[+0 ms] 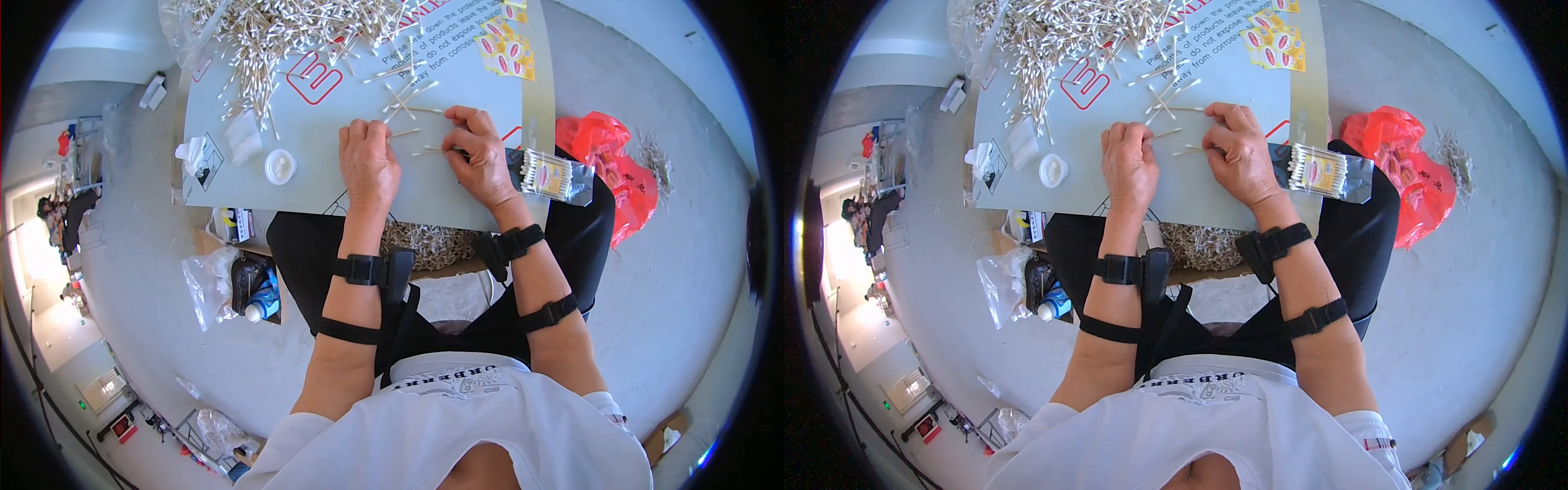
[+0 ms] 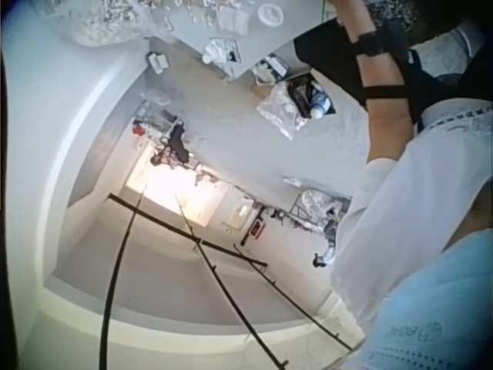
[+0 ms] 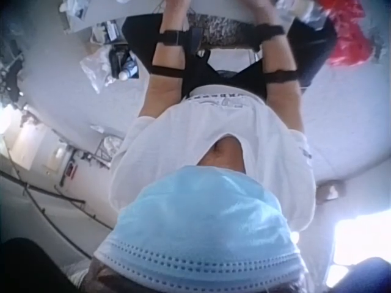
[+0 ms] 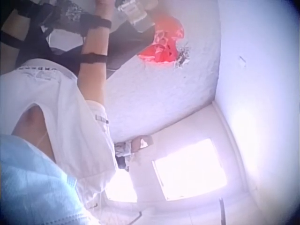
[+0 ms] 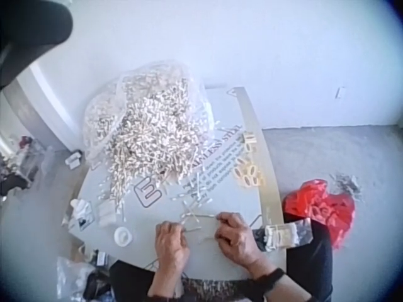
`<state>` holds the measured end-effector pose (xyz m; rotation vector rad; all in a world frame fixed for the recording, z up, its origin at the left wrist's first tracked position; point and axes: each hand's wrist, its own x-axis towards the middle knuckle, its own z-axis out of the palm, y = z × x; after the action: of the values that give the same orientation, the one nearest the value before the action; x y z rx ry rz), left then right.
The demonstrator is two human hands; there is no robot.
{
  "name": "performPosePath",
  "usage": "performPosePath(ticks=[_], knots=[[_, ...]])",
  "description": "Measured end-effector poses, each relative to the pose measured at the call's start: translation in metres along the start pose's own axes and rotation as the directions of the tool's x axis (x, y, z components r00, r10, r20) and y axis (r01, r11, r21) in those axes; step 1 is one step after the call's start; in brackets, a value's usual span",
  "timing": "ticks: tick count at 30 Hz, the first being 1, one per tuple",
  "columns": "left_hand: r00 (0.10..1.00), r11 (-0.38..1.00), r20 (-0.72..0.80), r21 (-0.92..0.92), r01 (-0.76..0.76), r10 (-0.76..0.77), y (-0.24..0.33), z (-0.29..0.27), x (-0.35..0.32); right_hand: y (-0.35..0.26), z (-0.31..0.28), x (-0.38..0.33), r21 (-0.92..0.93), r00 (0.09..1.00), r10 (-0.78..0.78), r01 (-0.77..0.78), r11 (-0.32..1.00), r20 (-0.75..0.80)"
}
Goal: Organizing loose cotton swabs into bundles and placing them into clear plastic bags for packaging.
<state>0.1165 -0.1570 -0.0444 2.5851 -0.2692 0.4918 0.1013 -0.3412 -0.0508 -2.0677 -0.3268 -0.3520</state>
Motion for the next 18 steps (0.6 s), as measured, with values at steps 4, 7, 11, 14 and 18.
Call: performPosePath(ticks=[4, 7, 11, 14, 18], knots=[[0.986, 0.987, 0.109, -0.117, -0.111, 0.124, 0.007, 0.000, 0.000, -0.001, -0.002, 0.001, -0.081, 0.996, -0.055, 0.060, 0.995, 0.064], [0.990, 0.969, 0.106, -0.238, -0.067, 0.095, 0.010, 0.001, -0.003, -0.001, 0.000, 0.004, 0.080, 0.998, 0.047, -0.043, 0.996, -0.052], [0.999, 0.978, -0.020, -0.204, 0.044, -0.049, 0.002, 0.002, 0.006, -0.008, 0.012, 0.022, -0.022, 0.989, 0.082, -0.086, 0.996, -0.121], [0.999, 0.984, -0.040, -0.176, 0.019, -0.026, 0.007, 0.004, 0.019, -0.009, 0.022, 0.035, -0.207, 0.993, 0.043, -0.065, 0.976, -0.111], [0.999, 0.987, -0.042, -0.159, -0.039, 0.033, 0.002, 0.005, 0.033, -0.005, 0.033, 0.045, -0.354, 0.995, 0.058, -0.083, 0.932, -0.080]])
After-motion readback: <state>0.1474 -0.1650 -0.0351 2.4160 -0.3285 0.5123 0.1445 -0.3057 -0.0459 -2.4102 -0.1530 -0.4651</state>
